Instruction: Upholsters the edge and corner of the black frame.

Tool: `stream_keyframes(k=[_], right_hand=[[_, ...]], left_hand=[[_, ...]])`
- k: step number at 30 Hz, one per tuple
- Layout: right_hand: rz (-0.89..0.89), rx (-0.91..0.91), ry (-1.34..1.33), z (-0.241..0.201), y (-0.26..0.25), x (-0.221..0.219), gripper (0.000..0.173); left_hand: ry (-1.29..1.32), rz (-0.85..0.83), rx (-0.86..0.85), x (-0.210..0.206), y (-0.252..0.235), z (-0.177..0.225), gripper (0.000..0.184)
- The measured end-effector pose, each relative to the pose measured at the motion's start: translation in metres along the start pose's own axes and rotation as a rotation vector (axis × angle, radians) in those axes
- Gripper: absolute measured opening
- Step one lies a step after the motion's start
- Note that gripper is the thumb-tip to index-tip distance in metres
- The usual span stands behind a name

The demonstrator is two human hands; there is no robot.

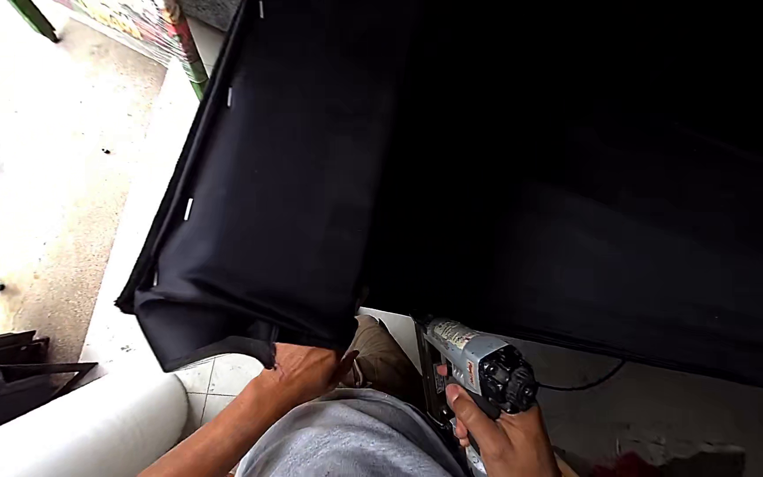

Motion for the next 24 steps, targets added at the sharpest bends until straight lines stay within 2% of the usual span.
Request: stream_keyframes(k=[3,5,7,11,13,15,17,19,20,21,22,23,24], right_hand=[[0.029,0.056,0.079,0.009,-0.001,-0.01,0.024],[0.032,0.101,0.097,0.011,-0.005,-0.013,0.025],[0.039,0.117,0.101,0.011,-0.007,-0.018,0.026],[0.074,0.172,0.152,0.005,-0.009,-0.029,0.025],[0.088,0.179,0.208,0.002,-0.007,-0.035,0.027],[0.112,0.188,0.257,-0.005,-0.003,-0.044,0.027],[0.129,0.192,0.289,-0.018,0.002,-0.054,0.03],[0.122,0.18,0.291,-0.031,0.003,-0.064,0.031],[0.115,0.174,0.286,-0.035,0.003,-0.071,0.031],[0.112,0.17,0.287,-0.038,0.002,-0.078,0.032],[0.112,0.167,0.294,-0.039,0.001,-0.087,0.033],[0.109,0.161,0.302,-0.039,0.001,-0.095,0.033],[0.106,0.158,0.304,-0.041,0.002,-0.099,0.034]], left_hand=[[-0.083,-0.134,-0.052,0.009,0.0,-0.013,0.04],[-0.066,-0.312,-0.022,0.034,-0.012,-0.003,0.04],[-0.062,-0.375,-0.026,0.04,-0.015,-0.001,0.037],[-0.023,-0.194,-0.187,0.012,0.007,-0.031,0.034],[0.038,-0.151,-0.21,0.002,0.015,-0.039,0.033],[0.07,-0.17,-0.197,0.012,0.008,-0.034,0.03],[0.154,-0.091,-0.158,0.027,-0.009,-0.017,0.022],[0.22,-0.056,-0.011,0.039,-0.018,-0.002,0.031],[0.233,-0.083,0.095,0.046,-0.02,0.006,0.039],[0.251,-0.2,0.192,0.058,-0.02,0.011,0.04],[0.306,-0.386,0.263,0.079,-0.023,0.016,0.037],[0.377,-0.512,0.269,0.102,-0.021,0.017,0.036],[0.407,-0.51,0.172,0.124,-0.007,0.013,0.034]])
Point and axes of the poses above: each hand's wrist, its own y-axis away from the middle knuckle, its own x-axis out of the back of the hand, z = x × y, the point moved 1 cm from there along -y, towards the middle knuckle, and after that the axes turned 2 degrees about y, right-handed, at the moved point
